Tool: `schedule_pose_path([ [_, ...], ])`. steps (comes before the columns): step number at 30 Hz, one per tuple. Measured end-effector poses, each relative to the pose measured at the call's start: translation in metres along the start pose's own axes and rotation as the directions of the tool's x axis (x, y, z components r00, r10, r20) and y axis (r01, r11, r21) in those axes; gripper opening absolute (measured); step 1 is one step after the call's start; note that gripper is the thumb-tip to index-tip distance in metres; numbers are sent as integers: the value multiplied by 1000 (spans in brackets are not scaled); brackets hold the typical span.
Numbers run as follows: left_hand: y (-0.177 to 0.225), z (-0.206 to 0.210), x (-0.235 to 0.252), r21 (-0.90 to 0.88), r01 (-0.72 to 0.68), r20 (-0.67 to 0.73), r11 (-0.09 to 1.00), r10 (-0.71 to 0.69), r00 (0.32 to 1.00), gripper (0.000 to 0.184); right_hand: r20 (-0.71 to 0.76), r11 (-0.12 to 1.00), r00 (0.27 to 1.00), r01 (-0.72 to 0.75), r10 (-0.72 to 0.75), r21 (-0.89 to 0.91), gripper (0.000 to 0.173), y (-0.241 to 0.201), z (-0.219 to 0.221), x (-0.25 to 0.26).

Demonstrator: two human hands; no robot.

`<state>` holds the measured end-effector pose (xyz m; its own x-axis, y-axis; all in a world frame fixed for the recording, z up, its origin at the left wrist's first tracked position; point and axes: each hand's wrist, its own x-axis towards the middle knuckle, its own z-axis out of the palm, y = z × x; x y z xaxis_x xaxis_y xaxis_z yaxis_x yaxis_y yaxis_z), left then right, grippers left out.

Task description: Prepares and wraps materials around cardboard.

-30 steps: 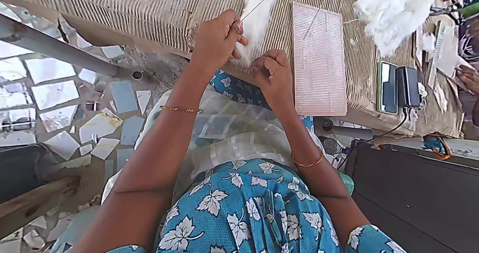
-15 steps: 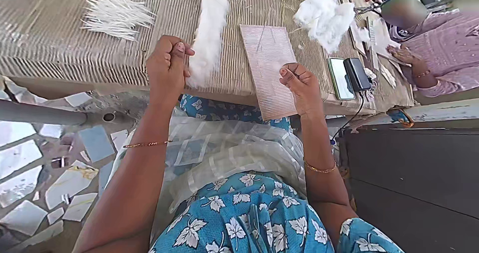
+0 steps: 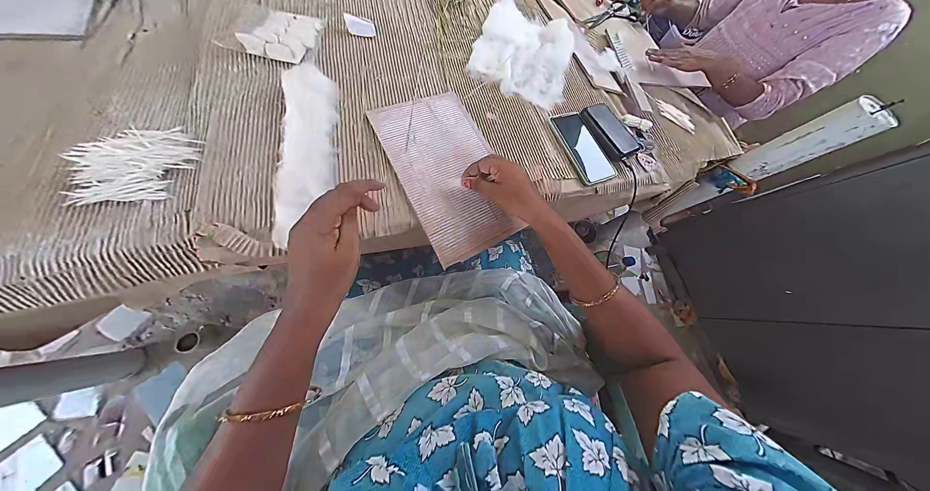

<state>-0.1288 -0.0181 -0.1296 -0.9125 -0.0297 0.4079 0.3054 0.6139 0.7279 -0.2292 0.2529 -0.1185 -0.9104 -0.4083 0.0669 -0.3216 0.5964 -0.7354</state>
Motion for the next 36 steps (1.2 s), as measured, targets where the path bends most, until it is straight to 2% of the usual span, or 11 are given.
schedule_pose_path([
  [2, 14, 15, 6, -7, 47, 51, 999, -46, 998, 40, 43, 1000, 999, 12, -13, 22, 21, 1, -6, 5],
  [5, 32, 35, 25, -9, 140, 117, 990, -138, 983, 38, 0, 987, 1000, -15, 15, 159, 20, 5, -4, 7],
  [7, 38, 46, 33, 15, 128, 176, 992, -128, 976, 36, 5, 986, 1000, -13, 12, 166, 20, 9, 1, 1],
  [12, 42, 76, 40, 64, 47, 215, 997, -59, 975, 30, -10, 994, 1000, 15, -14, 106, 19, 7, 3, -1],
  [15, 45, 85, 42, 157, 67, 203, 985, -99, 974, 25, -9, 996, 999, 35, -35, 77, 19, 7, 5, -1],
  [20, 40, 88, 43, 259, 63, 162, 964, -108, 981, 20, 12, 996, 999, -52, 51, 77, 20, 6, 3, 2],
  [30, 29, 95, 34, 244, 134, 138, 960, -171, 975, 20, -36, 992, 998, -52, 48, -111, 18, 6, 3, 1],
  [33, 29, 93, 34, 228, 147, 142, 963, -182, 973, 21, -16, 992, 997, -77, 76, -101, 22, 4, -3, 1],
  [36, 29, 91, 34, 195, 154, 145, 969, -184, 972, 25, 0, 993, 993, -121, 121, -13, 26, 6, -9, 2],
])
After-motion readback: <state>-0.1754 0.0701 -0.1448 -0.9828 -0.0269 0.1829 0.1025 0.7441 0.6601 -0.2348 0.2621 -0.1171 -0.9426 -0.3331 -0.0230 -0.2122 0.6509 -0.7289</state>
